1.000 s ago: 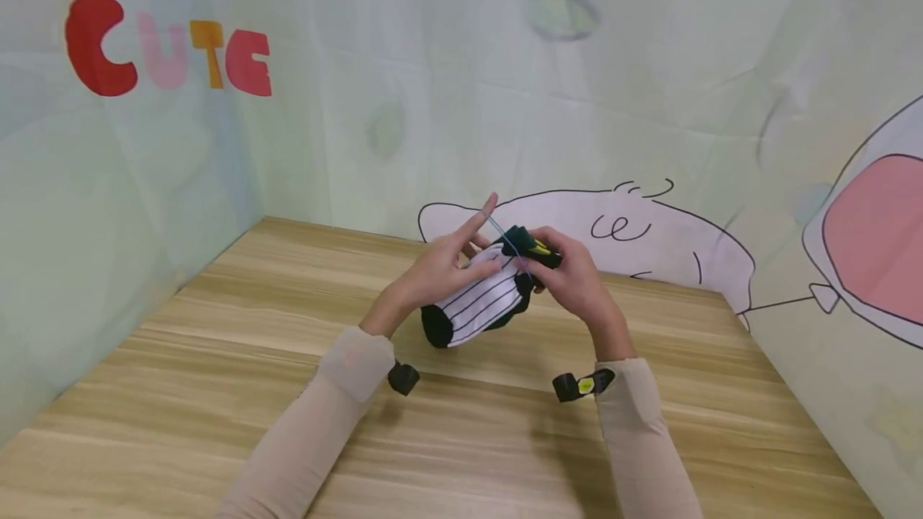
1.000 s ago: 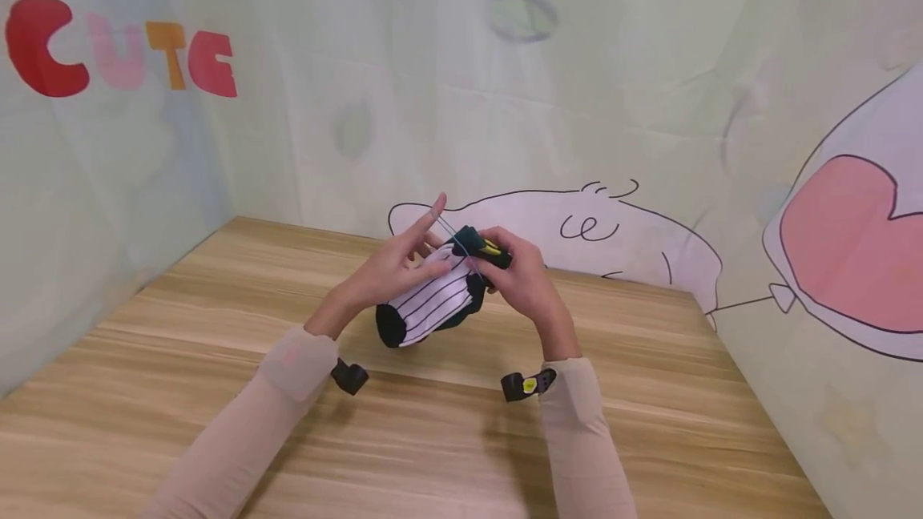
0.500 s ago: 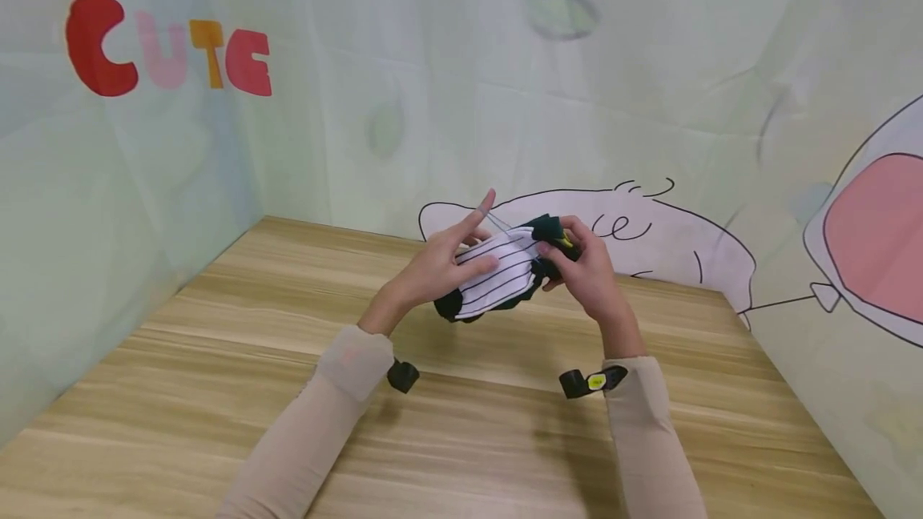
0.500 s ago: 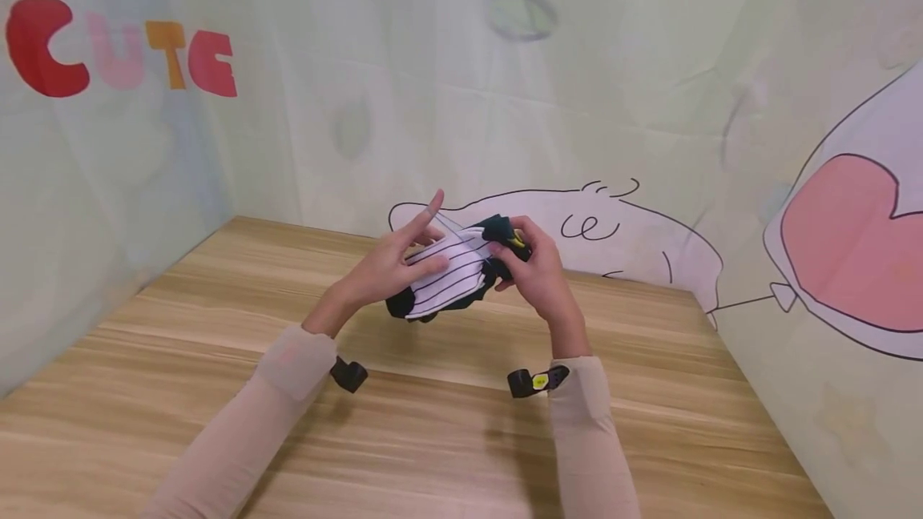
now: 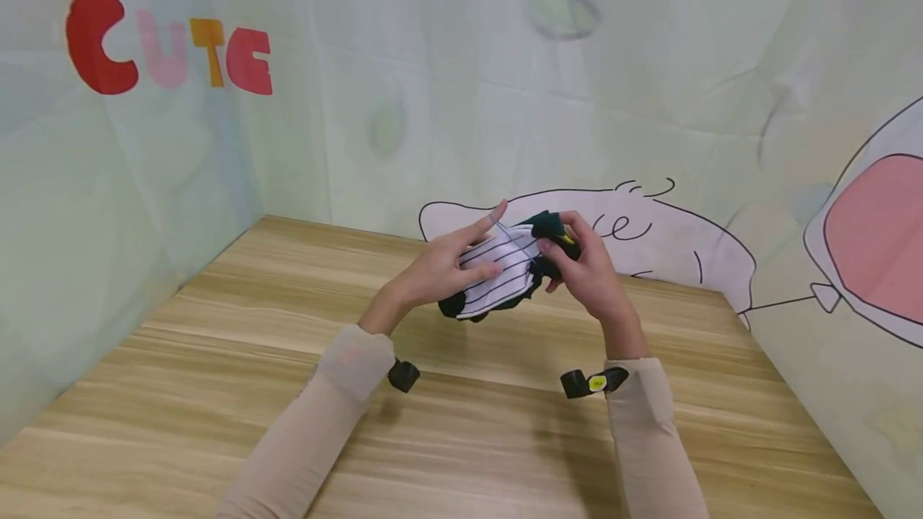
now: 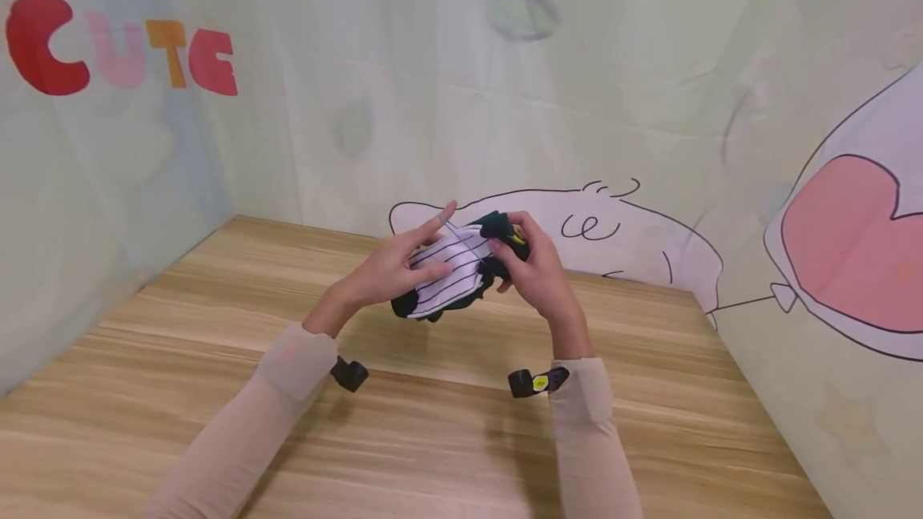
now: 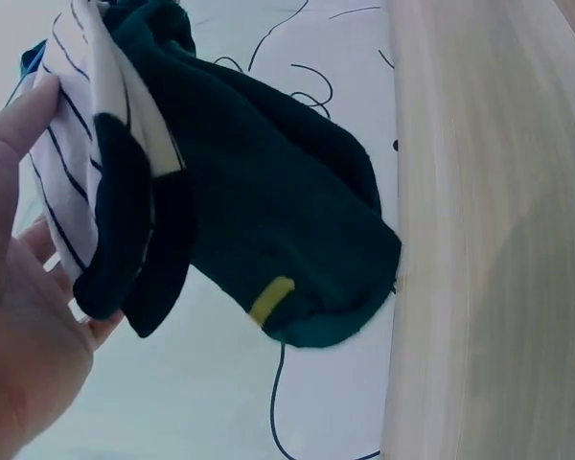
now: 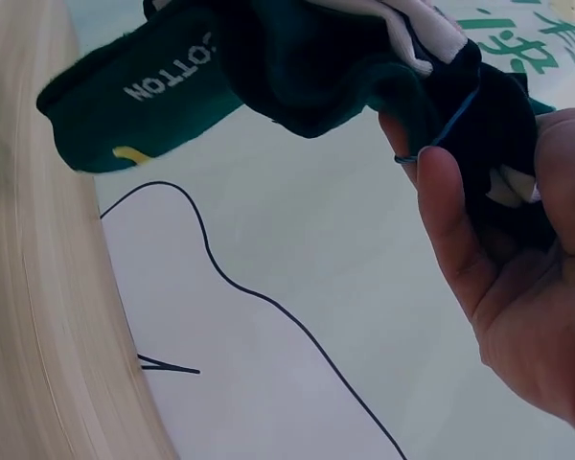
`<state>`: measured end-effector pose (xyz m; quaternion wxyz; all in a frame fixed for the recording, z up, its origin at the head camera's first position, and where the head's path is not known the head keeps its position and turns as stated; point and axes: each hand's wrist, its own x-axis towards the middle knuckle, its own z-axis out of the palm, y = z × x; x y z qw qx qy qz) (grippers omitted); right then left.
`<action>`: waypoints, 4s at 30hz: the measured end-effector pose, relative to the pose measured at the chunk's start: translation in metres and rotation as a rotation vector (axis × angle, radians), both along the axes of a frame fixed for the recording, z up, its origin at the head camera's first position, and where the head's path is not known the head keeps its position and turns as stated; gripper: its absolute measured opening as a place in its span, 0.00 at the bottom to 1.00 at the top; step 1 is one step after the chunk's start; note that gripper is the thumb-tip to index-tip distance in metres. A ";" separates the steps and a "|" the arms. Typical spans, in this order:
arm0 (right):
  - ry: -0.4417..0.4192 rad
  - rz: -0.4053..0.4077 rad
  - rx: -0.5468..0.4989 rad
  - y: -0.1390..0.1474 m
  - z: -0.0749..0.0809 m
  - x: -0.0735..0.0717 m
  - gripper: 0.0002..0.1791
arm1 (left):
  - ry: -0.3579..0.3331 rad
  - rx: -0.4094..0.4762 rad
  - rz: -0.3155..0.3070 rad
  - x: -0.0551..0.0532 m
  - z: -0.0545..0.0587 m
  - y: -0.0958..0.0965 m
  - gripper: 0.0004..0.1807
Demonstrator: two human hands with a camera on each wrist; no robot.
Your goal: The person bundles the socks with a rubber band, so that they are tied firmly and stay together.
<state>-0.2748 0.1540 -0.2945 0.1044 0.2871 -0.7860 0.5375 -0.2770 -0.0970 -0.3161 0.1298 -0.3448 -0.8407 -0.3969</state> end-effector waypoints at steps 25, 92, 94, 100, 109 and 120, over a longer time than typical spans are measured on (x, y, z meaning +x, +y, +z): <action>-0.005 -0.042 0.034 -0.001 0.001 0.002 0.15 | -0.004 0.128 -0.087 -0.001 -0.001 0.001 0.26; 0.029 0.102 0.199 -0.026 -0.006 0.006 0.19 | -0.069 0.143 -0.096 0.005 0.003 0.008 0.25; -0.001 0.097 0.190 -0.025 -0.007 0.006 0.20 | -0.065 0.150 -0.096 0.005 0.004 0.007 0.26; -0.066 0.077 0.207 -0.025 -0.005 0.005 0.23 | -0.057 0.173 -0.085 0.004 0.006 0.003 0.28; -0.102 0.118 0.201 -0.018 -0.003 0.003 0.26 | -0.047 0.209 -0.042 0.003 0.011 -0.008 0.32; -0.084 0.123 0.211 -0.007 -0.002 0.001 0.14 | -0.050 0.277 -0.016 0.001 0.015 -0.017 0.35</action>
